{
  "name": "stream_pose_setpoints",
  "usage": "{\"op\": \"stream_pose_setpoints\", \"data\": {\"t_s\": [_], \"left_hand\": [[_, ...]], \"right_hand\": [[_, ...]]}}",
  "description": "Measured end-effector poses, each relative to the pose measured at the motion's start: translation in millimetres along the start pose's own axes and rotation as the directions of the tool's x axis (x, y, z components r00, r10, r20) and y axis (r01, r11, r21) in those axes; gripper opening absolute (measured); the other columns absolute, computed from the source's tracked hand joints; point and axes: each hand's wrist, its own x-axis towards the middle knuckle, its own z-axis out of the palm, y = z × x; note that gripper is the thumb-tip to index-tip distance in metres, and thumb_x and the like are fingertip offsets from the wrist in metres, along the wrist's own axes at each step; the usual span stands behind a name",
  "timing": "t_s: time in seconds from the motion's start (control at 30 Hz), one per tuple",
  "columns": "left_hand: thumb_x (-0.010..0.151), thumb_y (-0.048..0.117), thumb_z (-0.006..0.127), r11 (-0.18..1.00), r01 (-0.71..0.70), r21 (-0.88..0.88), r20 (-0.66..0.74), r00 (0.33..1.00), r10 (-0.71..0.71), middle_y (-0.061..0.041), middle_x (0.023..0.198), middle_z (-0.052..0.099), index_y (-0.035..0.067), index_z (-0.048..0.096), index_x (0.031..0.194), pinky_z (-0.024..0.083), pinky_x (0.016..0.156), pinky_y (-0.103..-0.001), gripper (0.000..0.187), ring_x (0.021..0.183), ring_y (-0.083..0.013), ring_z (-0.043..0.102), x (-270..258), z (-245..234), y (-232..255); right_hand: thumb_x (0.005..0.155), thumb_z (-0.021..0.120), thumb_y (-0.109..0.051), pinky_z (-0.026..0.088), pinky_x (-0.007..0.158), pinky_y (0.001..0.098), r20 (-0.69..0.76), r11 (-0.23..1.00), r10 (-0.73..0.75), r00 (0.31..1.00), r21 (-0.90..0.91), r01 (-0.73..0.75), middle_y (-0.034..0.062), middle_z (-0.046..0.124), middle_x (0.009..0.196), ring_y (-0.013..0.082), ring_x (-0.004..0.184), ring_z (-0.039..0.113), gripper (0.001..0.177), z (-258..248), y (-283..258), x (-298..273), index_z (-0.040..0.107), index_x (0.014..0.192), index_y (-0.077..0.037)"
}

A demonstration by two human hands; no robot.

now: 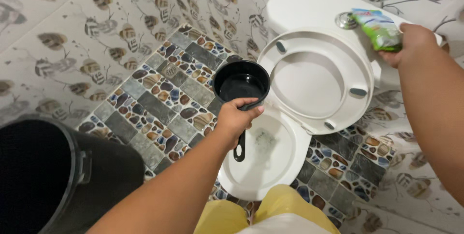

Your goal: The person pours detergent from a packet into a toilet bowl, scrubs the inside of the bowl with a brush, and rinses it with water from a small container.

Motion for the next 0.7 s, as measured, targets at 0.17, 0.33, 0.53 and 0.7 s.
{"op": "stream_pose_setpoints", "data": {"t_s": [0.17, 0.33, 0.53, 0.7], "left_hand": [[0.077, 0.015, 0.086, 0.999, 0.006, -0.038, -0.028, 1.000, -0.007, -0.002, 0.074, 0.065, 0.009, 0.077, 0.114, 0.042, 0.048, -0.026, 0.038, 0.053, -0.0102, 0.048, -15.8, -10.9, -8.6], [0.077, 0.015, 0.086, 0.996, -0.016, -0.089, -0.024, 1.000, 0.014, -0.002, 0.075, 0.065, 0.010, 0.076, 0.115, 0.042, 0.048, -0.027, 0.040, 0.053, -0.0100, 0.048, -42.8, -38.8, -12.7], [0.075, 0.017, 0.087, 0.996, -0.082, -0.037, -0.157, 0.985, 0.075, -0.003, 0.085, 0.068, 0.018, 0.060, 0.122, 0.048, 0.050, -0.027, 0.055, 0.056, -0.0101, 0.054, -91.3, -97.4, -35.0], [0.074, 0.015, 0.078, 0.926, -0.150, -0.346, -0.203, 0.976, 0.082, -0.011, 0.092, 0.068, 0.022, 0.030, 0.118, 0.057, 0.051, -0.037, 0.065, 0.065, -0.0181, 0.071, -137.2, -171.9, -77.6]], "right_hand": [[0.103, 0.056, -0.034, 0.063, 0.083, 0.0494, -0.048, 0.922, -0.149, 0.988, -0.369, 0.121, 0.0088, 0.063, 0.125, 0.0272, 0.109, 0.070, 0.034, 18.4, 10.2, -10.7, 0.056, 0.132, -0.017], [0.102, 0.058, -0.040, 0.060, 0.079, 0.0472, 0.048, 0.753, -0.376, 0.925, -0.566, 0.336, 0.0096, 0.064, 0.111, 0.0267, 0.096, 0.067, 0.033, 29.8, 79.1, -47.2, 0.058, 0.121, -0.013], [0.101, 0.059, -0.047, 0.057, 0.073, 0.0447, 0.354, 0.694, 0.026, 0.935, -0.679, 0.238, 0.0105, 0.065, 0.093, 0.0260, 0.082, 0.065, 0.040, 71.8, 248.0, -262.7, 0.060, 0.107, -0.008], [0.087, 0.035, -0.075, 0.054, 0.076, 0.0447, 0.251, 0.519, 0.773, 0.582, -0.778, -0.354, 0.0210, 0.072, 0.088, 0.0317, 0.079, 0.066, 0.073, 132.6, 320.0, -469.9, 0.061, 0.098, -0.007]]}}
